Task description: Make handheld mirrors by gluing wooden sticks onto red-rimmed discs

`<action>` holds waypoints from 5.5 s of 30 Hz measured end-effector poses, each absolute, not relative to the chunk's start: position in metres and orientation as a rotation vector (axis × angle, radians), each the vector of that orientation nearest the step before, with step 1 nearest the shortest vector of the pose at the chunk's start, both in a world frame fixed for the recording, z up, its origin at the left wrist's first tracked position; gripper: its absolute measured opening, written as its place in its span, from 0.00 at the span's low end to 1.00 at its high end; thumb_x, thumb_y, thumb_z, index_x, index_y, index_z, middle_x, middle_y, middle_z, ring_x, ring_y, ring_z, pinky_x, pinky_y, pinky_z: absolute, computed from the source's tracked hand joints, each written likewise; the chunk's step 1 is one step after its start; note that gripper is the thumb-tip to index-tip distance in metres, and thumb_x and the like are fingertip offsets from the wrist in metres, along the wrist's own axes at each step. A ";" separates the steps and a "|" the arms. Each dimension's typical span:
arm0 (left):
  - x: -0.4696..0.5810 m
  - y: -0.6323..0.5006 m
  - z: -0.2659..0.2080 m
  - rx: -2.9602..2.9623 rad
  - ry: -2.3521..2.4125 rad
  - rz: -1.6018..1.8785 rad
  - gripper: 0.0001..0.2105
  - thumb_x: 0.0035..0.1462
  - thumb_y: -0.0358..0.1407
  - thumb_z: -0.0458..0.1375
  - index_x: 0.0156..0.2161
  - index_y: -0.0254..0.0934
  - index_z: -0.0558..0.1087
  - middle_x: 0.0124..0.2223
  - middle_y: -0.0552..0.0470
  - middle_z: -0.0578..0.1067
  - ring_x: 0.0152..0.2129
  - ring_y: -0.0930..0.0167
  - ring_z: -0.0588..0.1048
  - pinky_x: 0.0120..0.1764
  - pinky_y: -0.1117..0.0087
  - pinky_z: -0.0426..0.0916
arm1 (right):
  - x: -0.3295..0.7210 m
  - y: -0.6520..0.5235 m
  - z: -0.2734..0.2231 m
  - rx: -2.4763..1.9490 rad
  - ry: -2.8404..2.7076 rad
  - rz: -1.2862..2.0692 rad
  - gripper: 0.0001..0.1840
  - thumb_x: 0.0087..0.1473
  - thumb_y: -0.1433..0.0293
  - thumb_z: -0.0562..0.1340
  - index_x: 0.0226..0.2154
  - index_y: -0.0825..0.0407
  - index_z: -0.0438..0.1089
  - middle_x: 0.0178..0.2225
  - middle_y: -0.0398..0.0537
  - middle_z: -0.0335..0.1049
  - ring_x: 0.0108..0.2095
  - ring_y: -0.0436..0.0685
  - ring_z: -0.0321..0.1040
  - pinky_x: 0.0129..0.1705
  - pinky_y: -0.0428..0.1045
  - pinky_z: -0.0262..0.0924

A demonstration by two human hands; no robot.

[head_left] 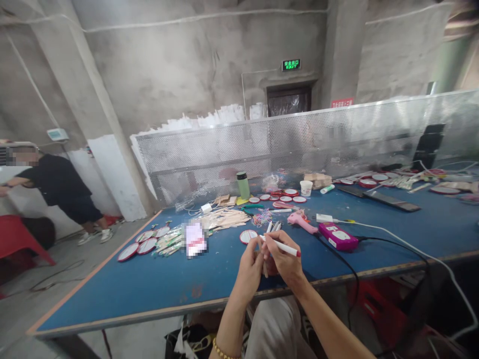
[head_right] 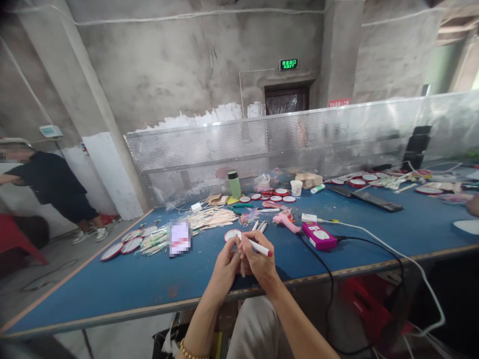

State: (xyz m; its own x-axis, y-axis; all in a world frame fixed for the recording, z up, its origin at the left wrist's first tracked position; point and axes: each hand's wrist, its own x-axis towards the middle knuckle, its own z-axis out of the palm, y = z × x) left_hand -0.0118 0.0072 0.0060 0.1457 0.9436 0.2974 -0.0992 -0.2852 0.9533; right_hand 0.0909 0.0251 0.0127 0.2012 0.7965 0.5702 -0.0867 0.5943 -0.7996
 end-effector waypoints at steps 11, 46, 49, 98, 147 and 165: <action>-0.011 0.003 0.016 1.437 0.882 1.320 0.21 0.53 0.54 0.58 0.39 0.38 0.63 0.23 0.60 0.65 0.15 0.78 0.64 0.19 0.77 0.61 | 0.091 0.023 0.017 -0.729 -1.223 0.658 0.12 0.53 0.61 0.62 0.26 0.52 0.71 0.16 0.41 0.69 0.16 0.50 0.65 0.21 0.45 0.63; -0.012 0.004 0.013 1.456 0.863 1.306 0.20 0.54 0.54 0.57 0.37 0.38 0.61 0.22 0.62 0.62 0.15 0.78 0.63 0.19 0.77 0.61 | 0.092 0.023 0.016 -0.713 -1.249 0.625 0.11 0.54 0.62 0.62 0.25 0.52 0.71 0.16 0.40 0.68 0.15 0.49 0.64 0.20 0.44 0.63; -0.012 0.005 0.011 1.454 0.860 1.302 0.20 0.53 0.54 0.58 0.38 0.38 0.61 0.23 0.61 0.63 0.16 0.78 0.64 0.20 0.77 0.62 | 0.092 0.024 0.016 -0.701 -1.245 0.614 0.11 0.54 0.62 0.62 0.26 0.52 0.71 0.18 0.41 0.70 0.15 0.48 0.65 0.21 0.44 0.63; -0.011 0.005 0.013 1.444 0.812 1.303 0.22 0.53 0.54 0.58 0.39 0.38 0.62 0.23 0.62 0.62 0.15 0.79 0.63 0.19 0.78 0.61 | 0.092 0.021 0.019 -0.721 -1.260 0.565 0.10 0.54 0.64 0.62 0.26 0.51 0.71 0.17 0.40 0.69 0.16 0.49 0.65 0.22 0.45 0.64; -0.012 0.004 0.013 1.452 0.844 1.295 0.21 0.53 0.55 0.57 0.38 0.38 0.61 0.22 0.62 0.62 0.15 0.78 0.62 0.19 0.77 0.61 | 0.093 0.020 0.017 -0.728 -1.263 0.560 0.11 0.54 0.63 0.62 0.26 0.52 0.71 0.19 0.41 0.71 0.16 0.49 0.66 0.21 0.44 0.63; -0.010 0.007 0.006 1.463 0.832 1.321 0.19 0.56 0.52 0.56 0.38 0.38 0.62 0.22 0.62 0.63 0.14 0.79 0.63 0.18 0.78 0.61 | 0.095 0.023 0.014 -0.729 -1.297 0.537 0.11 0.54 0.63 0.62 0.25 0.52 0.71 0.18 0.41 0.70 0.16 0.49 0.65 0.21 0.44 0.63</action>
State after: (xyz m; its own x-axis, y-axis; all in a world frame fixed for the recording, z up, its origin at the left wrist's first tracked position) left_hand -0.0100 0.0074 0.0058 0.1809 0.9292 0.3222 -0.1111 -0.3062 0.9455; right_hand 0.0953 0.0227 0.0142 0.2038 0.7218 0.6615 0.0426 0.6685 -0.7425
